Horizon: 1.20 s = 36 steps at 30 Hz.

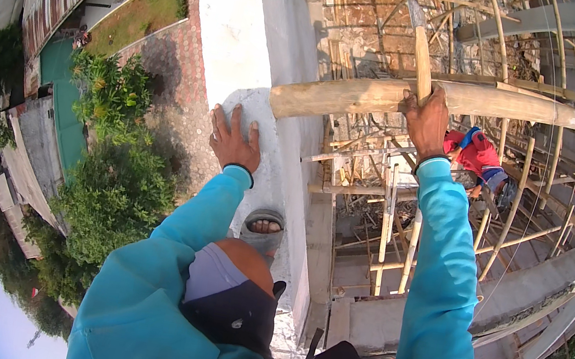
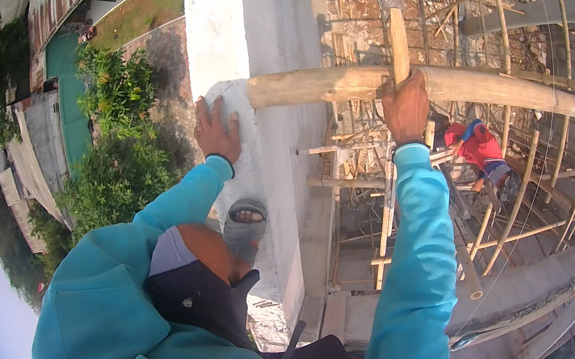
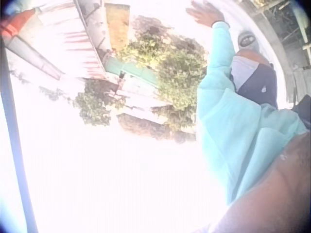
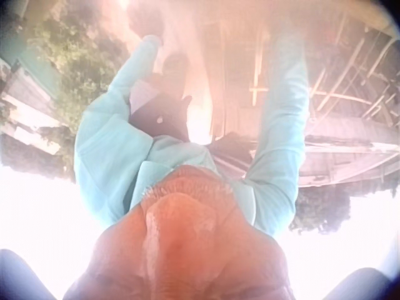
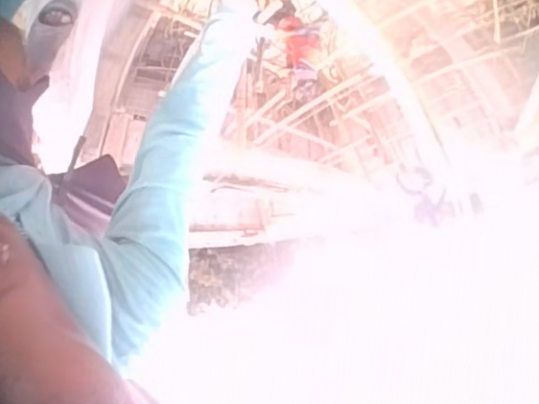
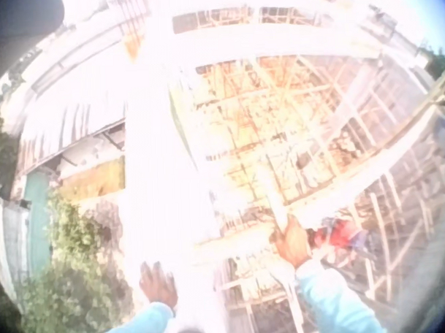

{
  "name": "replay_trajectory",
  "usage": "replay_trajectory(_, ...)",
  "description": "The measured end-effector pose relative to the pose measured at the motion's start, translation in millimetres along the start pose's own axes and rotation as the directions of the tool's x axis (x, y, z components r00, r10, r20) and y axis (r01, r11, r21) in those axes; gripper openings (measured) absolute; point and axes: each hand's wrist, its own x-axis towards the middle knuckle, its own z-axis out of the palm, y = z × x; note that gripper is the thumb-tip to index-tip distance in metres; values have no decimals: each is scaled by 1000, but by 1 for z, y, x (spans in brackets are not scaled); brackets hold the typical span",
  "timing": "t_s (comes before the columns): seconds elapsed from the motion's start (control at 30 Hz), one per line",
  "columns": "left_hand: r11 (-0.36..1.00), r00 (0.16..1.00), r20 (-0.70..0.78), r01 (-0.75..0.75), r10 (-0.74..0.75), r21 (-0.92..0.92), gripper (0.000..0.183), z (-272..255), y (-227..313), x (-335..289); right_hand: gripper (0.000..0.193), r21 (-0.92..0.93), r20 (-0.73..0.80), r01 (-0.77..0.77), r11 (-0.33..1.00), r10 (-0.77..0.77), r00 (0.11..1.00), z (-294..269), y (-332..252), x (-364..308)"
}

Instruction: The person assembles bamboo scaffolding on a construction site. They lift and position bamboo poles, secure them with wooden blocks, and use a hammer to drive nails into the structure.

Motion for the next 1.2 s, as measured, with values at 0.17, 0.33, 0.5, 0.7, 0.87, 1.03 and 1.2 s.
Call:
replay_trajectory(0.17,1000,999,-38,5,-6,-19,56,2,-1,-1,51,-6,-29,86,996,-86,996,4,6,-5)
replay_trajectory(0.33,1000,998,-62,-3,1,-25,56,3,2,-2,48,42,-60,30,999,-27,998,3,0,-13)
replay_trajectory(0.5,944,921,-260,-320,289,-85,67,-5,27,27,35,655,-116,-181,733,334,935,8,-14,-97)
replay_trajectory(0.7,767,645,438,-610,626,-199,81,-67,175,103,22,959,263,-75,-273,761,592,-31,-28,-156)
replay_trajectory(0.87,774,632,537,-629,559,-66,79,-39,188,105,22,837,205,406,-367,898,389,-42,30,-155)
replay_trajectory(1.03,728,589,541,-682,601,-66,76,-30,190,109,16,719,432,106,-687,561,706,-28,-54,-63)
replay_trajectory(1.2,720,602,538,-694,590,-14,75,-34,183,107,17,806,379,103,-583,641,667,-36,-18,-96)
